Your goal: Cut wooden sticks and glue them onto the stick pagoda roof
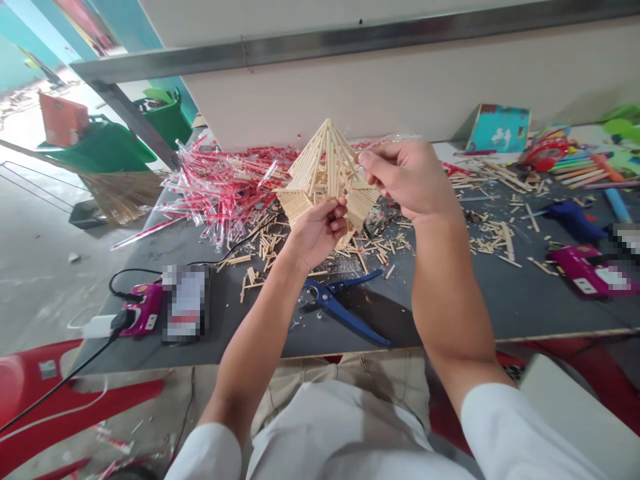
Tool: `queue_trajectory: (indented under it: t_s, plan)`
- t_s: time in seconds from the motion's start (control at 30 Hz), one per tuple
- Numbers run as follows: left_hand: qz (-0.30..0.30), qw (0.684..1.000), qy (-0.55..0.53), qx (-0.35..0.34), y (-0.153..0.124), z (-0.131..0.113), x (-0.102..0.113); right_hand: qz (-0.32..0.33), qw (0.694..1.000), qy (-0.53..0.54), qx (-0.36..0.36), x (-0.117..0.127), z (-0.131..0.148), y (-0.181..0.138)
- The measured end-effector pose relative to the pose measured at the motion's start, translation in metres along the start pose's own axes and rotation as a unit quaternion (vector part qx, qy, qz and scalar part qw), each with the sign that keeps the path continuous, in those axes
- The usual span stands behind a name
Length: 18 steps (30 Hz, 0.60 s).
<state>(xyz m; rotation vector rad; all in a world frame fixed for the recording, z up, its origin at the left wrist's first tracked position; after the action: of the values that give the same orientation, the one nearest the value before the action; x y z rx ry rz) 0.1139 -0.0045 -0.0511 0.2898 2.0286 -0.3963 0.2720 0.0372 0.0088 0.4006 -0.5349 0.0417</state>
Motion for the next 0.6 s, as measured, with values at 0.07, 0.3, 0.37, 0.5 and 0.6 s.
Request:
queue_trajectory:
  t_s: [0.07, 0.3, 0.37, 0.5, 0.6]
  plan:
    - [-0.015, 1.0, 0.02, -0.002, -0.008, 0.004, -0.001, -0.022, 1.0, -0.008, 0.015, 0.014, 0.005, -0.004]
    - [0.006, 0.947, 0.308, -0.09, -0.051, 0.011, 0.023, 0.019, 0.998, -0.032, 0.057, 0.028, 0.02, -0.044]
    - [0.021, 0.898, 0.418, -0.134, -0.061, 0.01, 0.037, 0.06, 0.995, -0.053, 0.052, 0.021, 0.013, -0.065]
    - [0.041, 0.8, 0.581, -0.143, -0.068, 0.01, 0.06, 0.1, 0.992, -0.063, 0.048, -0.001, -0.019, -0.108]
    - [0.077, 0.734, 0.654, -0.168, -0.064, 0.013, 0.067, 0.126, 0.99, -0.055, 0.039, -0.024, -0.043, -0.127]
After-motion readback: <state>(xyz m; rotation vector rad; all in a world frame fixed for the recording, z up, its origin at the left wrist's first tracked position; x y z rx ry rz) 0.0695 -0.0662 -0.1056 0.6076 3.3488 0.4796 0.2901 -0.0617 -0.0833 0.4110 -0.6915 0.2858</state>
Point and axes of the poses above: each hand's wrist, its own y-axis towards the middle knuckle, its own x-axis out of the back of the hand, z = x × y, the point moved 2 cm from there along y, towards the middle knuckle, and after that the axes turned 14 degrees about -y, right-handed, at the moved point
